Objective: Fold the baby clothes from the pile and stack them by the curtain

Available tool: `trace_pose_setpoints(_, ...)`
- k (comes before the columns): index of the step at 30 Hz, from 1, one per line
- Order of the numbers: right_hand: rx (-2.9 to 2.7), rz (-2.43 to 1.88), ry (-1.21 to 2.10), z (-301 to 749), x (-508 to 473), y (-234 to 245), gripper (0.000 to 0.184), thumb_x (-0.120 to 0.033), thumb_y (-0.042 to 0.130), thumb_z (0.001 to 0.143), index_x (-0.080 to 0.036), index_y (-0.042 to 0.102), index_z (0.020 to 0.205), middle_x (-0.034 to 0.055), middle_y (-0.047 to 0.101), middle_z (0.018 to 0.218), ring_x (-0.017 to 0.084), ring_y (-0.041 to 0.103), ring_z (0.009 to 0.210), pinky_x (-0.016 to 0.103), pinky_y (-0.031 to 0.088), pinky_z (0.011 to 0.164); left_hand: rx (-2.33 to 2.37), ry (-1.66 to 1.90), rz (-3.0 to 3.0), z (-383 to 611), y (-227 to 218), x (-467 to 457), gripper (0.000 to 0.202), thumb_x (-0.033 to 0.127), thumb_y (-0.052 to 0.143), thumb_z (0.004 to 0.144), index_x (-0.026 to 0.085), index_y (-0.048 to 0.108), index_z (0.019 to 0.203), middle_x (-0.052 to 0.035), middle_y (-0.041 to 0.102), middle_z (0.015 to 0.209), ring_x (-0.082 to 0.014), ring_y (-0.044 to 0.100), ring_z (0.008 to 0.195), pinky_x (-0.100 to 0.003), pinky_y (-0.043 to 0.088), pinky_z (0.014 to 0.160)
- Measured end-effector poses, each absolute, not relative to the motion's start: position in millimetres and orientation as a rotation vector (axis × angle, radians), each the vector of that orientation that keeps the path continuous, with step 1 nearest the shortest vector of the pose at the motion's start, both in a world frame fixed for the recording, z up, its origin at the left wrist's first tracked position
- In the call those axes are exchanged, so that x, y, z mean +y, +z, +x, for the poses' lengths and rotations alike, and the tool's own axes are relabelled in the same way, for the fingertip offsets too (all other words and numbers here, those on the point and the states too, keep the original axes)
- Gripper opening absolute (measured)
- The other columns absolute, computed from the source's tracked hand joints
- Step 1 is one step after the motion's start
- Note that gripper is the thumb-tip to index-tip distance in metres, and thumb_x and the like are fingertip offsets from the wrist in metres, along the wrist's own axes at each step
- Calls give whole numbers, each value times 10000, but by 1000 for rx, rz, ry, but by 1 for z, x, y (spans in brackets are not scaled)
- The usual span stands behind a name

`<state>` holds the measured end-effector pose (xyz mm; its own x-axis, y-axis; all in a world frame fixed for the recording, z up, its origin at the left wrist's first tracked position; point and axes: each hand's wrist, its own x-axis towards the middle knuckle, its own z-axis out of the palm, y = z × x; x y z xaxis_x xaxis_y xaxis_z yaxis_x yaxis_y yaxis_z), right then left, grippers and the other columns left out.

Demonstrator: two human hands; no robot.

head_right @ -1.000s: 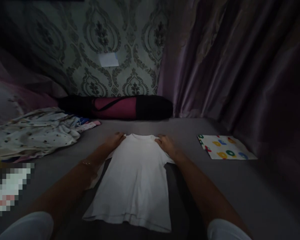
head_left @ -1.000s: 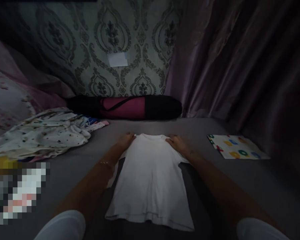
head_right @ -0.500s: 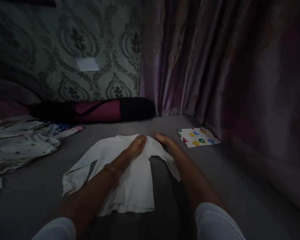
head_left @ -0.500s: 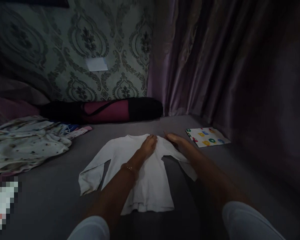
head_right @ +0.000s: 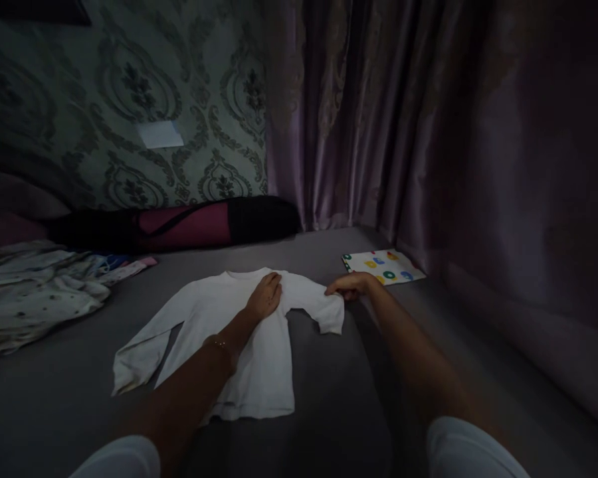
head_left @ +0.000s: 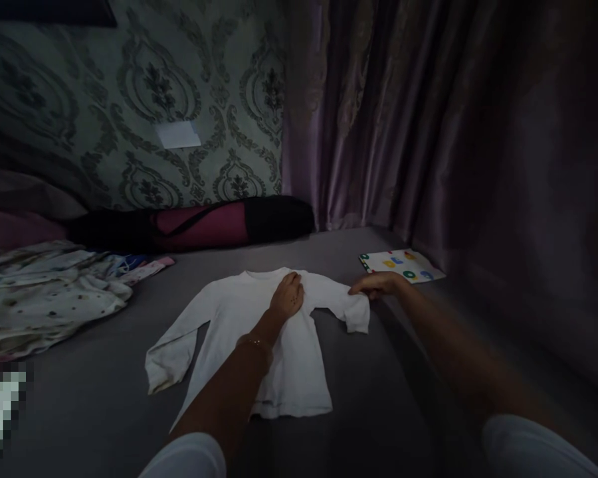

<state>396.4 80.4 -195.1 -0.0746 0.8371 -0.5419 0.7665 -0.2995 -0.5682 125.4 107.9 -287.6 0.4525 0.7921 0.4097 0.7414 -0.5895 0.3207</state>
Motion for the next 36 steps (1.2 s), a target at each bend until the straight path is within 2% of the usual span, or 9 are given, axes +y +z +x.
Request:
trace_pose_setpoints(5, -1744, -1822, 1330, 420, 65, -172, 186, -333, 649, 712, -165, 610, 644, -17, 557, 584, 101, 485, 553, 196, 378, 513, 1364, 810, 2581, 122, -291, 110, 435, 177, 325, 912, 103, 490, 1307, -157, 501, 1346, -238, 421, 1292, -409, 341, 1117)
trace_pose_setpoints(11, -1443, -1610, 1180, 418, 59, -184, 251, -411, 573, 777, -164, 586, 824, 39, 626, 743, 151, 576, 681, 233, 440, 590, 1383, 805, 2625, 124, -289, 109, 449, 274, 304, 956, 93, 481, 1327, -163, 502, 1366, -237, 415, 1305, -410, 325, 1124)
trace_pose_setpoints(15, -1632, -1703, 862, 432, 59, -194, 374, -534, 539, 798, -178, 601, 892, 17, 631, 739, 155, 565, 658, 246, 418, 598, 1375, 732, 2682, 127, -286, 107, 505, 348, 243, 985, 96, 436, 1378, -159, 443, 1442, -239, 354, 1366, -432, 261, 1150)
trace_pose_setpoints(19, -1940, -1921, 349, 447, 50, -207, 307, -467, 536, 848, -196, 652, 936, 51, 680, 884, 204, 606, 847, 264, 409, 720, 1459, 536, 2626, 130, -285, 104, 600, 503, 248, 968, 146, 389, 1429, -134, 369, 1498, -287, 283, 1406, -475, 250, 1139)
trace_pose_setpoints(22, -1978, -2128, 187, 443, 41, -218, 317, -449, 493, 901, -222, 642, 1064, 81, 694, 1009, 233, 616, 974, 278, 404, 783, 1471, 495, 2602, 130, -284, 103, 684, 599, 267, 934, 155, 377, 1443, -131, 324, 1520, -325, 244, 1415, -480, 248, 1134)
trace_pose_setpoints(25, -1941, -2315, 47, 433, 34, -225, 365, -478, 460, 922, -208, 643, 1085, 131, 693, 1017, 266, 617, 1012, 307, 409, 799, 1461, 513, 2591, 129, -284, 103, 709, 633, 271, 918, 171, 376, 1445, -127, 312, 1527, -332, 233, 1418, -484, 241, 1131)
trace_pose_setpoints(30, -1795, -2364, 149, 435, 25, -232, 322, -417, 480, 917, -176, 652, 1044, 131, 690, 1029, 239, 627, 979, 282, 416, 774, 1459, 467, 2569, 128, -286, 106, 725, 657, 261, 909, 190, 354, 1455, -118, 287, 1538, -329, 207, 1426, -498, 229, 1129)
trace_pose_setpoints(34, -1553, -2381, 316, 440, 14, -234, 403, -489, 458, 901, -165, 633, 1066, 115, 687, 1013, 233, 636, 928, 276, 435, 745, 1452, 457, 2572, 129, -286, 106, 732, 653, 268, 907, 177, 355, 1456, -120, 285, 1540, -327, 207, 1427, -474, 211, 1142)
trace_pose_setpoints(36, -1591, -2355, 279, 437, 9, -234, 363, -416, 460, 912, -157, 604, 1121, 121, 665, 1072, 231, 619, 986, 274, 433, 788, 1453, 464, 2577, 129, -286, 106, 731, 646, 272, 910, 164, 361, 1452, -131, 287, 1537, -335, 211, 1424, -478, 214, 1140)
